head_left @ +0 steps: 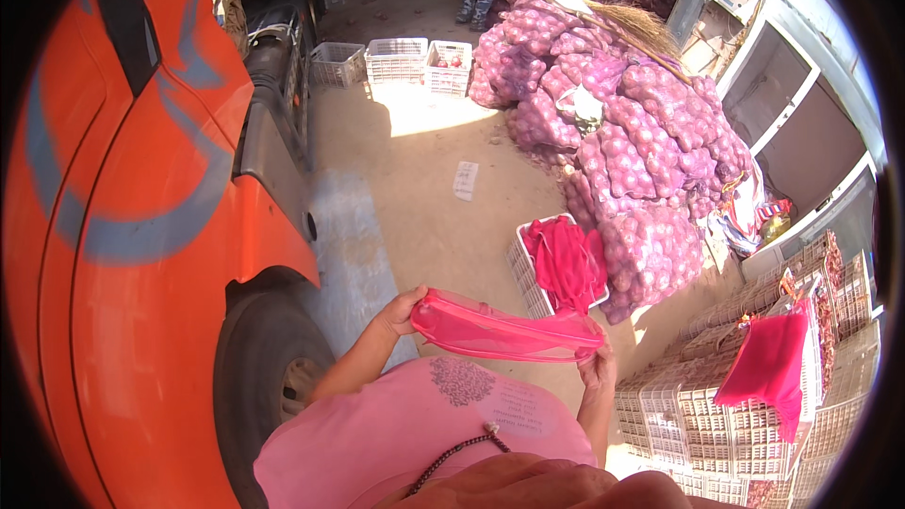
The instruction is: The person holds and stretches a pink mesh bag by hand, turning it over while standing near sacks of onions and a truck.
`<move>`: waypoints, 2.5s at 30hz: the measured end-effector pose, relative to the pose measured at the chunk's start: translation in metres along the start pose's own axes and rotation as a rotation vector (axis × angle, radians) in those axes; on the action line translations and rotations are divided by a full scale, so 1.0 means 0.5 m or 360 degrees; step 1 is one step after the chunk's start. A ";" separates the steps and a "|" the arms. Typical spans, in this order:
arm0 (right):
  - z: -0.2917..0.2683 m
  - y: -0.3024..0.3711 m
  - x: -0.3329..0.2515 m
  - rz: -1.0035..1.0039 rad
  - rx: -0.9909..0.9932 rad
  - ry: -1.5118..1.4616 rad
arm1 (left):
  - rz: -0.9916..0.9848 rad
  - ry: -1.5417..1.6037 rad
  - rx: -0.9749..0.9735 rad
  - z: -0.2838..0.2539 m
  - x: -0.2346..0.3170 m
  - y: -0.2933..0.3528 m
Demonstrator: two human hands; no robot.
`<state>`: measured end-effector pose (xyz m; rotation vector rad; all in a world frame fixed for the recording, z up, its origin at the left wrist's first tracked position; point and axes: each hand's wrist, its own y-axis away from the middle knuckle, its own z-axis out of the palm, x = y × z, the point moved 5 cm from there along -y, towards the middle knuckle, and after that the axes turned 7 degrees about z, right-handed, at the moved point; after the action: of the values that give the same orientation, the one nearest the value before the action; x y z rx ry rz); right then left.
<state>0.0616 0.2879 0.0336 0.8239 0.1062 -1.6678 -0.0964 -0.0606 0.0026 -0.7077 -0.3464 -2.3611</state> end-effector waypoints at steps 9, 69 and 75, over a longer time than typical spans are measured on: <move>0.026 0.053 0.059 0.0384 -0.0335 0.0267 | 0.0508 -0.1003 0.0675 -0.099 0.083 -0.019; 0.095 0.001 0.106 0.0301 -0.0326 0.0976 | 0.0667 -0.0071 0.1227 -0.219 0.052 0.016; 0.078 -0.017 0.054 0.0006 -0.0221 -0.0038 | -0.0186 -0.0831 0.0322 -0.123 0.028 0.015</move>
<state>0.0352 0.2488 0.0445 0.6989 0.2016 -1.6463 -0.1252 -0.0984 -0.0393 -1.2271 -0.8560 -2.1744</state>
